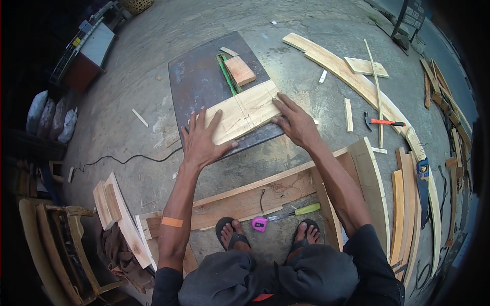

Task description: The person assembles a wooden frame on the floor using a hammer and nails. They measure and mark a piece of wood with a tape measure and square, then cut it on a table saw. The person then hammers nails into the frame to secure the pieces together.

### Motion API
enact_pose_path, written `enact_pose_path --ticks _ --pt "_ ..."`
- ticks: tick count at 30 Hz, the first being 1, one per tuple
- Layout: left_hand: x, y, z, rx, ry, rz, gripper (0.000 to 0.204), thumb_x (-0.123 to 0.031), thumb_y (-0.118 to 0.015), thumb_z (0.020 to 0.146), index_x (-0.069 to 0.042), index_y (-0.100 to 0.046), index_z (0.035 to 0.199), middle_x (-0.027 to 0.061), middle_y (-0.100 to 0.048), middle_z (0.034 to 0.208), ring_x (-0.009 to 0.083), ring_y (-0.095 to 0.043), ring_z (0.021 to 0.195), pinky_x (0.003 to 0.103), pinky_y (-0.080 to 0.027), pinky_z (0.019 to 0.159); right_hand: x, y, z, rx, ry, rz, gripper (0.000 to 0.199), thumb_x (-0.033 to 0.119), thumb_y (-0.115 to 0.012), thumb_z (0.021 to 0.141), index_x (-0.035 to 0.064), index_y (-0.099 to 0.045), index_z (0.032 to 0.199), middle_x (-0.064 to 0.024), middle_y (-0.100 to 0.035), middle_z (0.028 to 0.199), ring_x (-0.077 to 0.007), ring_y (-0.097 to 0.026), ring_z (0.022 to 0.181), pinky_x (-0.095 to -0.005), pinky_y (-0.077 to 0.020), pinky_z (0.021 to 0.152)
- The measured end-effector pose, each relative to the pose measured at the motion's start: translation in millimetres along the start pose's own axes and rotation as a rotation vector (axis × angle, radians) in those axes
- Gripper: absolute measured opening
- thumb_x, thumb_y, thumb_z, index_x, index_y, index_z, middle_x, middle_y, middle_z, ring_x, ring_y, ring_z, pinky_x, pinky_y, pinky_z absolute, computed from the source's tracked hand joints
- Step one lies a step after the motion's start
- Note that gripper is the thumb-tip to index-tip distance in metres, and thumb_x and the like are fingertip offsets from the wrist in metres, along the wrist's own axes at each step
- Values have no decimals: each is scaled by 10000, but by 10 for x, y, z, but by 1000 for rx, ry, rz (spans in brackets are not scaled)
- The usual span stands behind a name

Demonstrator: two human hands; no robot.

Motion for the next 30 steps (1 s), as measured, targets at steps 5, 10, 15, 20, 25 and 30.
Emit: enact_pose_path --ticks 5,10,15,20,25,30 --pt "190 -50 49 -54 -50 -48 997 -674 -814 704 -229 -499 1539 240 -271 1660 444 -195 1553 525 -203 1264 -4 -112 7 -63 3 69 508 299 -666 981 87 -557 1430 -146 -469 1561 -386 -614 1251 -456 -546 1002" --pt "228 -81 151 -56 -101 -107 972 -626 -828 713 -211 -510 1532 240 -268 1663 442 -198 1553 523 -199 1266 -74 -87 40 -80 -4 82 493 276 -660 988 79 -559 1428 -152 -454 1572 -393 -628 1234 -445 -563 978" --pt "223 -93 146 -65 -109 -135 941 -584 -831 726 -201 -518 1526 238 -275 1661 436 -197 1556 519 -200 1267 -90 -101 54 -93 7 90 484 246 -670 980 70 -568 1419 -161 -451 1572 -396 -632 1226 -440 -563 976" --pt "292 -122 188 -81 -130 -183 918 -601 -824 725 -203 -546 1505 253 -300 1644 441 -214 1550 541 -182 1267 -61 -140 45 -128 -9 104 480 214 -681 971 54 -573 1410 -175 -459 1562 -403 -628 1227 -446 -560 970" --pt "337 -142 195 -111 -168 -240 891 -523 -859 715 -192 -565 1489 234 -311 1648 415 -214 1557 512 -185 1275 -76 -198 46 -193 16 94 475 181 -689 962 28 -576 1397 -200 -462 1552 -418 -624 1227 -449 -563 960" --pt "308 -137 203 -136 -159 -274 868 -488 -880 702 -196 -591 1467 218 -328 1646 402 -234 1555 488 -200 1276 -78 -192 54 -195 -10 107 465 176 -688 962 26 -579 1388 -218 -460 1546 -426 -630 1214 -451 -568 948"
Point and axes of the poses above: each hand's wrist, its own z-axis towards the middle knuckle, its own y-axis out of the back of the hand, x = y × z, the point moved 1 cm from there along z, towards the middle knuckle
